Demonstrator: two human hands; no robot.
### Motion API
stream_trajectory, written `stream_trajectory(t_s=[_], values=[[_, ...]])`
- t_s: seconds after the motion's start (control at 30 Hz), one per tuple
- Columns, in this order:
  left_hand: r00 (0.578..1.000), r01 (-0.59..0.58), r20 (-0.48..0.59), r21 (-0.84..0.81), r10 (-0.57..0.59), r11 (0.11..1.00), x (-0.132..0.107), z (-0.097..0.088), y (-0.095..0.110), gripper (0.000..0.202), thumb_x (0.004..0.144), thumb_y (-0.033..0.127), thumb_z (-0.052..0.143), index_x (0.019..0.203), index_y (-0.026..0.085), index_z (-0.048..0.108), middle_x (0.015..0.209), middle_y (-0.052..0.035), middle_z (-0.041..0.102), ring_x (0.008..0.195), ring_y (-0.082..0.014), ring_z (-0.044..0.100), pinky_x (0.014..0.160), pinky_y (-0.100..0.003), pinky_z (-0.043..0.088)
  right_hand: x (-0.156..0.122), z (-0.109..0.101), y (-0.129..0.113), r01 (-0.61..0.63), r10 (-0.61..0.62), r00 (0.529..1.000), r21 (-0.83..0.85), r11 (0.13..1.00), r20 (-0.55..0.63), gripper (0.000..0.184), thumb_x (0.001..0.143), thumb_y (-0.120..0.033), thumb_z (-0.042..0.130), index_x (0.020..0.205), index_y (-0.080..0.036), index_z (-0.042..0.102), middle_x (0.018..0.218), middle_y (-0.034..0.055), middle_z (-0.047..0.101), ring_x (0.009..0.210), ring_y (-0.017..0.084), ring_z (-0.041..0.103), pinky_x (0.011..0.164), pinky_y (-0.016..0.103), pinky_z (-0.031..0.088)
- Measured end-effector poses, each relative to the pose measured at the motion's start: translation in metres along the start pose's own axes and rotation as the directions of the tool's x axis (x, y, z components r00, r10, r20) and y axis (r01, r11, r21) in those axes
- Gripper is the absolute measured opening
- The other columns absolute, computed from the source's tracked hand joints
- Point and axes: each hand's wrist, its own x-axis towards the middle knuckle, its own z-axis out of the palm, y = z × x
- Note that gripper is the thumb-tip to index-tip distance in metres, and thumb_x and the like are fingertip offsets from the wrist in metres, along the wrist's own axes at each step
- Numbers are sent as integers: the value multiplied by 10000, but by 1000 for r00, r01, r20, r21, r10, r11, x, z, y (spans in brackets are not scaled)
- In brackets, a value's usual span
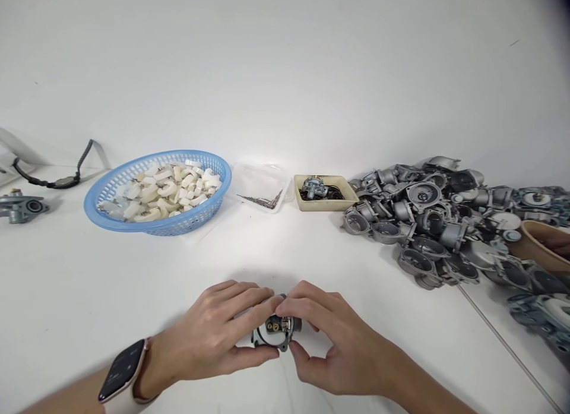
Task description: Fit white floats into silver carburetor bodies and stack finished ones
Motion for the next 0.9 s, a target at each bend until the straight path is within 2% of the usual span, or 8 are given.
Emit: stream_trajectory(t_s=[0.17,0.33,0.47,0.63,0.8,0.9], values=[[1000,19,1,-6,-19,1000,1,0,0,503,924,418,685,1325,152,537,1149,-108,705,1003,-239,697,831,-354,585,0,0,0,-50,50,998,3,999,-32,532,786,-21,523,1268,-245,495,1044,29,556,818,100,546,626,194,442],[1000,7,-6,-3,-7,1000,1,0,1,496,924,410,685,1315,143,537,1147,-124,707,1002,-251,697,834,-367,586,0,-1,0,-9,9,1000,18,1000,8,550,775,-50,548,1285,-241,474,1011,22,581,792,114,542,641,216,453],[1000,15,-1,-16,-15,1000,0,-1,1,492,921,405,690,1313,148,540,1141,-114,708,994,-244,696,825,-360,583,0,-1,1,-52,52,999,8,999,-16,544,781,-18,520,1275,-246,494,1054,27,560,800,97,536,619,192,431],[1000,7,4,-13,-7,1000,-1,0,0,511,915,420,696,1314,141,540,1158,-115,703,1019,-254,690,832,-376,580,0,0,1,-35,34,999,29,999,36,560,766,-47,560,1282,-250,484,1030,14,579,789,106,524,634,210,436],[1000,12,-6,-1,-12,1000,0,0,0,500,927,414,683,1321,145,535,1147,-109,707,990,-245,698,809,-373,583,0,0,2,-42,42,999,11,999,-30,547,785,-11,513,1280,-243,492,1053,33,552,779,90,520,610,192,424],[1000,16,-5,4,-16,1000,1,0,1,501,930,426,676,1322,148,536,1143,-108,709,993,-244,701,817,-365,585,0,0,1,-39,39,999,19,999,-1,550,781,-33,541,1284,-248,481,1056,33,565,808,101,540,626,202,446]])
